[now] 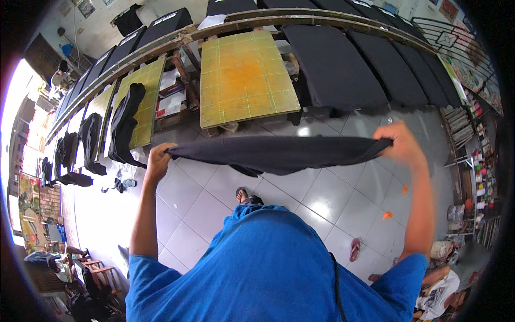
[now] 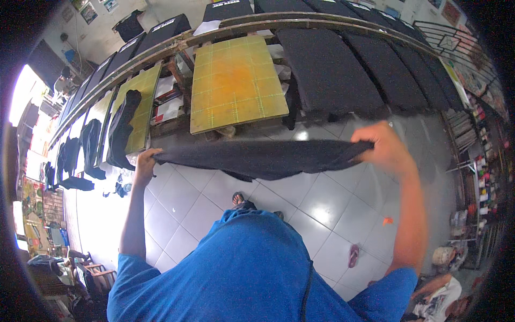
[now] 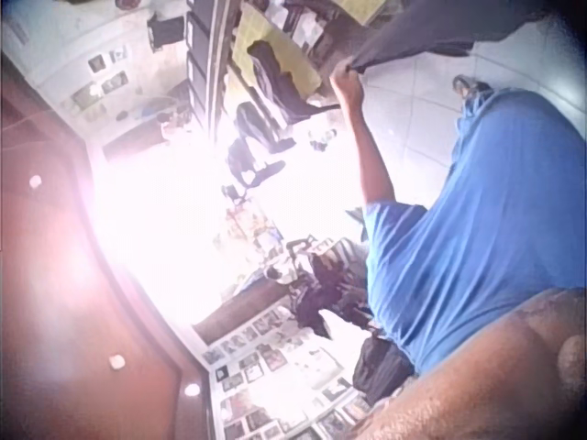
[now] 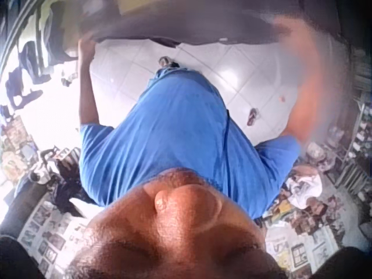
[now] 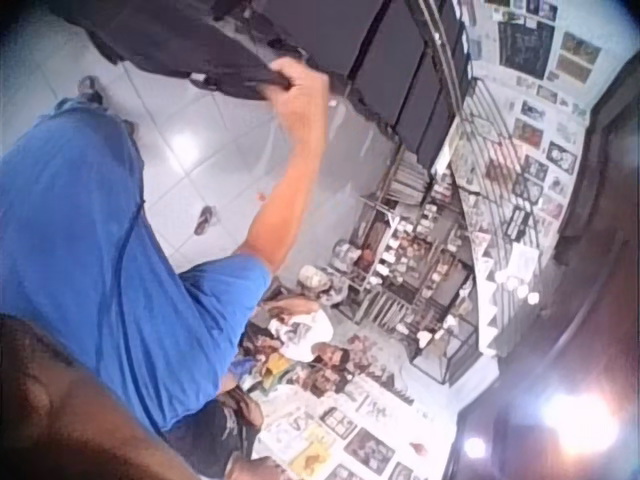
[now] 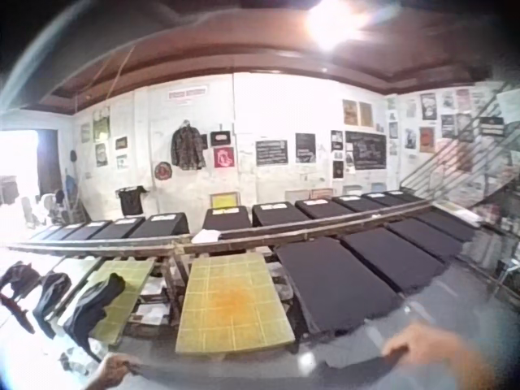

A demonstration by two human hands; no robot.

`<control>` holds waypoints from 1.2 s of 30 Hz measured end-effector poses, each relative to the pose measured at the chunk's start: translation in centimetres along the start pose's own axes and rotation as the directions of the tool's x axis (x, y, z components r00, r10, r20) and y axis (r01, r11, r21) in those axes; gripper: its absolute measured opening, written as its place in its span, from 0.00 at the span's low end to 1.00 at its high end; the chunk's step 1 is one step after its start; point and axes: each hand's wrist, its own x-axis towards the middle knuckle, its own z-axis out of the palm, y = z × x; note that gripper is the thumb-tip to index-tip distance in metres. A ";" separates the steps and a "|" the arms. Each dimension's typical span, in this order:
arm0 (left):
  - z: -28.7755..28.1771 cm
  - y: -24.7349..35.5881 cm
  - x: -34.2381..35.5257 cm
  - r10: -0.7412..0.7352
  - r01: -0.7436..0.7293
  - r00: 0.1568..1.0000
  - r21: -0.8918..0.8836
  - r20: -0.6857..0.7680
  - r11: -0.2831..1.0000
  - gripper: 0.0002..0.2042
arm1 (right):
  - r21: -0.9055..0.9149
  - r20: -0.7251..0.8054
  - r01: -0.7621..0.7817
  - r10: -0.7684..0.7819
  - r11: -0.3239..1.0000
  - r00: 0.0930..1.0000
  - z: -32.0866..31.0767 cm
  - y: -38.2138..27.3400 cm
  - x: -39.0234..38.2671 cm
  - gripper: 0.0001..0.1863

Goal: The person lays out a black t-shirt on a wooden frame, smooths it, and then uses a screen printing frame with a squeegee to apply white ink onto the fabric. The person repeats this process on multiple shirts.

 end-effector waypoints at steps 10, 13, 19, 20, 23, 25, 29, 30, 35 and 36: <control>-1.9 2.1 -1.0 0.128 -0.124 0.990 0.063 -0.065 0.990 0.11 | 0.529 -0.367 0.098 0.123 0.843 0.922 6.1 6.9 1.7 0.09; -0.5 0.5 0.9 -0.038 -0.084 0.944 0.351 0.327 0.933 0.15 | 0.696 -0.235 -0.207 0.490 0.688 0.839 12.9 10.1 5.4 0.11; 3.1 -9.1 4.0 -0.336 0.237 0.867 0.288 0.368 0.928 0.14 | 0.284 -0.163 -0.372 0.427 0.883 0.889 21.1 15.9 12.2 0.13; 3.8 -10.4 4.6 -0.251 0.173 0.905 0.243 0.343 0.954 0.14 | 0.266 -0.223 -0.375 0.435 0.888 0.872 22.0 16.7 13.3 0.13; 6.3 -13.2 8.0 -0.226 0.209 0.941 0.093 0.250 0.973 0.13 | 0.223 -0.351 -0.415 0.470 0.882 0.810 26.0 21.0 15.6 0.18; 6.7 -16.0 9.7 -0.325 0.314 0.930 0.089 0.171 0.945 0.12 | 0.393 -0.298 -0.434 0.559 0.811 0.774 27.3 20.5 18.3 0.18; 9.6 -18.8 13.8 -0.281 0.276 0.960 -0.161 -0.006 0.948 0.12 | 0.778 -0.216 -0.349 0.743 0.523 0.633 29.1 22.0 22.1 0.18; 9.6 -19.5 14.8 -0.324 0.305 0.945 -0.241 -0.045 0.921 0.11 | 0.838 -0.232 -0.289 0.781 0.463 0.580 29.1 21.4 23.9 0.19; 9.2 -18.6 25.0 -0.295 0.210 0.935 -0.362 -0.199 0.908 0.14 | 0.946 -0.206 -0.091 0.794 0.311 0.572 25.2 21.9 31.7 0.22; 9.6 -18.8 27.6 -0.334 0.216 0.925 -0.475 -0.180 0.853 0.15 | 0.947 -0.188 -0.093 0.764 0.308 0.618 24.1 22.0 33.8 0.22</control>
